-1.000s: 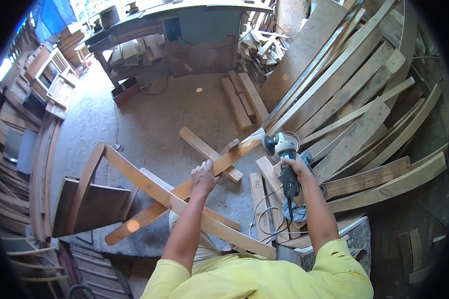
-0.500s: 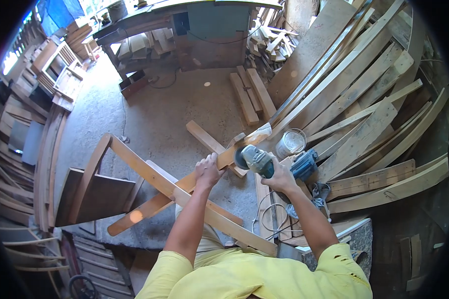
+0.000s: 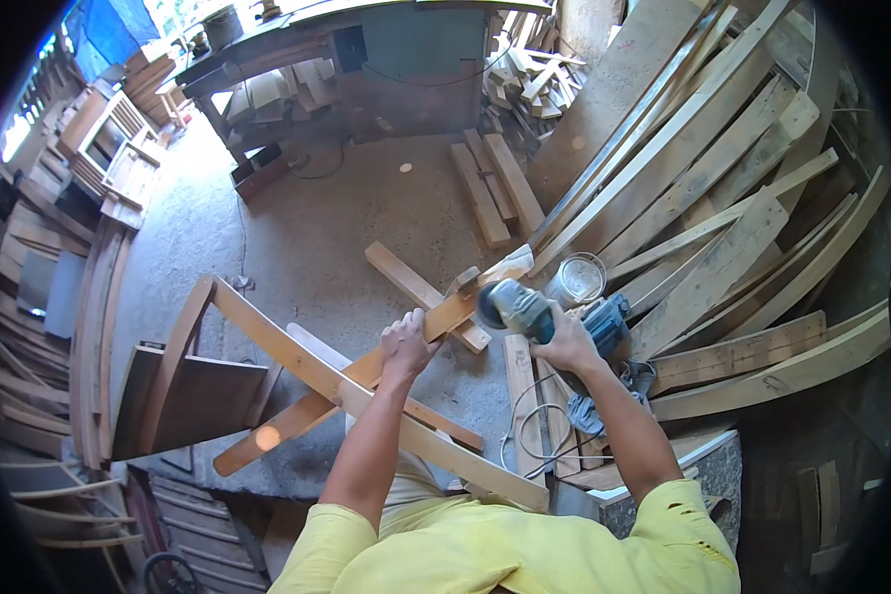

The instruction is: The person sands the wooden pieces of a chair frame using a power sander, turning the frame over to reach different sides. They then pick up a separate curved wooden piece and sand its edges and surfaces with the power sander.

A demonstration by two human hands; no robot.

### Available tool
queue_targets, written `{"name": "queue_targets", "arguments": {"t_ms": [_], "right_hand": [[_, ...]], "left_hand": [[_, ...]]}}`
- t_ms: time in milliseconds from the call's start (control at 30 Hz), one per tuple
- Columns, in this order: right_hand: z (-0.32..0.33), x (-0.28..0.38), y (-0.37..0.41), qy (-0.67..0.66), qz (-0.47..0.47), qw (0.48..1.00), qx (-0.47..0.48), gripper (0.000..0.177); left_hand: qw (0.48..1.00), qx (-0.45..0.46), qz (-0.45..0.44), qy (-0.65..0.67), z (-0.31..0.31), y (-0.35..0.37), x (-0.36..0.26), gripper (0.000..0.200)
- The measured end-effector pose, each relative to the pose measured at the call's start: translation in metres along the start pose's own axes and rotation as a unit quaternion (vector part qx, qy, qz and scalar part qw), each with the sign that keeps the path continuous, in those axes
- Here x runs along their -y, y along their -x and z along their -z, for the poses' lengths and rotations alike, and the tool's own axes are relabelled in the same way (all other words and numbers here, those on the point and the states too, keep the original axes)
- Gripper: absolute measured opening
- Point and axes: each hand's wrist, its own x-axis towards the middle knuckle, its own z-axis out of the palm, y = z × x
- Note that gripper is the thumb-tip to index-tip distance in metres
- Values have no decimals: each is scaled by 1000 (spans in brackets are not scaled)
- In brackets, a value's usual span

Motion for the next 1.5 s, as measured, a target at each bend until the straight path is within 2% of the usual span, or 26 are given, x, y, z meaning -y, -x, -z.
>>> {"name": "queue_targets", "arguments": {"t_ms": [67,167,267,333,433,500,567,633,733,833,867,900,967,1100,1167,1367,1500], "right_hand": [[3,5,1,-21,1,999,30,84],[8,-18,-13,19,-7,1000,10,85],[20,-54,-42,-18,-42,998,-39,87],[28,-56,-48,-15,-81,995,-61,86],[24,-40,-35,-8,-83,995,-48,86],[4,-32,-24,8,-18,999,-36,86],[9,3,-5,17,3,999,30,83],[7,6,-4,-8,22,999,29,81],[11,-16,-23,-15,5,1000,-17,81],[25,-39,-45,-16,-60,997,-46,87],[29,-41,-49,-22,-113,992,-49,88],[28,-40,-48,-21,-112,992,-50,88],[19,-40,-43,-64,-87,991,-73,89],[3,-8,-3,6,8,1000,-11,85],[-5,-15,-1,11,26,1000,0,85],[13,-58,-34,-33,-51,996,-60,82],[21,-51,-35,-56,-77,992,-87,82]], "left_hand": [[1000,-13,-6,-5,-3,-1,1,50],[1000,-3,3,-3,-4,-2,2,50],[1000,-3,-7,-1,-1,-1,2,50],[1000,-7,-3,-1,-1,-3,2,50],[1000,-7,-3,0,0,0,1,50],[1000,-3,-5,1,1,1,0,50],[1000,-3,1,-2,2,0,-2,49],[1000,-1,-1,-3,-1,2,0,49],[1000,-7,-2,0,-4,-1,2,48],[1000,-13,-2,4,-5,0,3,48],[1000,-14,-4,6,-5,0,3,48],[1000,-16,-4,7,-5,0,2,48],[1000,-19,-6,7,-6,0,3,49],[1000,-21,-7,11,-7,0,4,49],[1000,-17,-6,8,-5,0,4,49],[1000,-6,-4,12,0,0,2,49],[1000,-12,-3,10,-4,1,3,49]]}}
